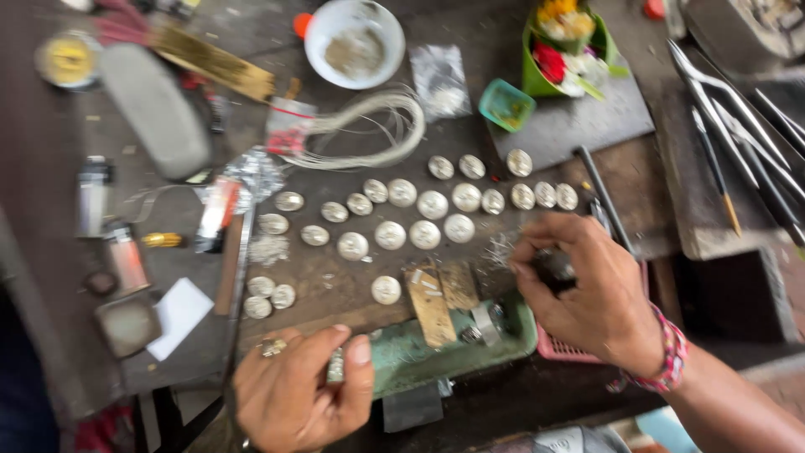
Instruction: The person is assembling small silver jewelry pieces by placing tiny components onto a base and then using pliers to adjust or cut wire.
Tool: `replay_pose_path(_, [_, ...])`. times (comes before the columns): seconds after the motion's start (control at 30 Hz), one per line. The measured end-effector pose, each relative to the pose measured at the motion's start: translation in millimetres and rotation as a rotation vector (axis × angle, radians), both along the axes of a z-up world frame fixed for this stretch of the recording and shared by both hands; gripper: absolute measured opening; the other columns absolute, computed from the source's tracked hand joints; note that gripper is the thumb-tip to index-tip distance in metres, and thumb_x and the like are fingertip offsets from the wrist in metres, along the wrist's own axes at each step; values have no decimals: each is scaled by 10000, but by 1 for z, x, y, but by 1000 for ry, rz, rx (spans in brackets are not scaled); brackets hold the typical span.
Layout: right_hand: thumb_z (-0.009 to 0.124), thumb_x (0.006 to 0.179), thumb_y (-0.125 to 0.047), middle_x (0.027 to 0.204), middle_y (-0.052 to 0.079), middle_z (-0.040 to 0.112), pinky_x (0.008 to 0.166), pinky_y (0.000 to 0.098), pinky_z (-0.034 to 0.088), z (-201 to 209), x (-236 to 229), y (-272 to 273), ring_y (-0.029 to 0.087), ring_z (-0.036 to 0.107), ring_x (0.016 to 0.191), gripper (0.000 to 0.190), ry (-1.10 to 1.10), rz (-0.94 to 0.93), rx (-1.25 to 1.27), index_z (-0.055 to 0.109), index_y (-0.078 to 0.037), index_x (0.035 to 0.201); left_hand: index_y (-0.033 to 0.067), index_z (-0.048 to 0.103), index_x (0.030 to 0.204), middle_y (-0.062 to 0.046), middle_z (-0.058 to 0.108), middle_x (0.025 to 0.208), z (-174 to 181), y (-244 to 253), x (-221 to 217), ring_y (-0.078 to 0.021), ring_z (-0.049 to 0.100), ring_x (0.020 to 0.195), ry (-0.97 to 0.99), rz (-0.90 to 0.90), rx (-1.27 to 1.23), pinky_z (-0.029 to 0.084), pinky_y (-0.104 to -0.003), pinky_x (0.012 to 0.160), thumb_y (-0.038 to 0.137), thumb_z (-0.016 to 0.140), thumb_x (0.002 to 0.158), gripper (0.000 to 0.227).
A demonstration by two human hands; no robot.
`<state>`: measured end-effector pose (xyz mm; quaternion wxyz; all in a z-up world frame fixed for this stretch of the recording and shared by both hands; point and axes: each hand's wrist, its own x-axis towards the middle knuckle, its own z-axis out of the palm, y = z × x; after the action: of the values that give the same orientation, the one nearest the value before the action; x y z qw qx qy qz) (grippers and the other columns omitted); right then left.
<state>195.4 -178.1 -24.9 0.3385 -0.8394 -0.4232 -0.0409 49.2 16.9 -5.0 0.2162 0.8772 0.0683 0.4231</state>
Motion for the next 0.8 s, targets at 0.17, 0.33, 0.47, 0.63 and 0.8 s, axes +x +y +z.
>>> replay_pose_path(0.17, [699, 693, -100, 858, -36, 637, 679, 225, 466, 1, -6, -1, 84, 630, 779, 379, 79, -162, -16, 485, -67, 1004, 26, 557, 673, -48, 595, 551, 7, 2, -1, -117, 531, 392, -8, -29, 1, 403, -247, 382, 144, 559, 760, 147])
replay_pose_path(0.33, [701, 683, -120, 802, -69, 663, 764, 261, 476, 11, -9, 4, 88, 630, 811, 358, 195, -315, -88, 490, -88, 970, 38, 536, 690, -46, 577, 549, 8, 0, -1, -104, 497, 407, -37, -96, -22, 364, -230, 390, 129, 533, 781, 129])
replay_pose_path(0.47, [694, 673, -106, 779, -72, 665, 736, 247, 468, 14, -11, 7, 75, 606, 788, 305, 265, -378, -125, 528, -111, 929, 60, 541, 699, -5, 538, 476, 4, -5, -3, -62, 452, 356, -62, -95, -63, 364, -227, 366, 131, 539, 784, 111])
replay_pose_path(0.63, [717, 692, -143, 875, -49, 638, 686, 269, 485, 18, -10, 6, 101, 622, 818, 193, 166, -381, -159, 619, -137, 857, 63, 528, 665, 5, 430, 462, 9, -12, -4, -103, 346, 345, -84, -177, -149, 290, -263, 374, 118, 529, 782, 129])
replay_pose_path(0.8, [671, 739, 60, 816, 154, 624, 653, 228, 469, 29, 0, 9, 165, 586, 718, 181, 205, -129, 110, 556, 97, 874, 68, 544, 686, 2, 411, 464, 10, -25, -11, -102, 360, 355, -46, -239, -436, 284, -261, 377, 181, 526, 823, 178])
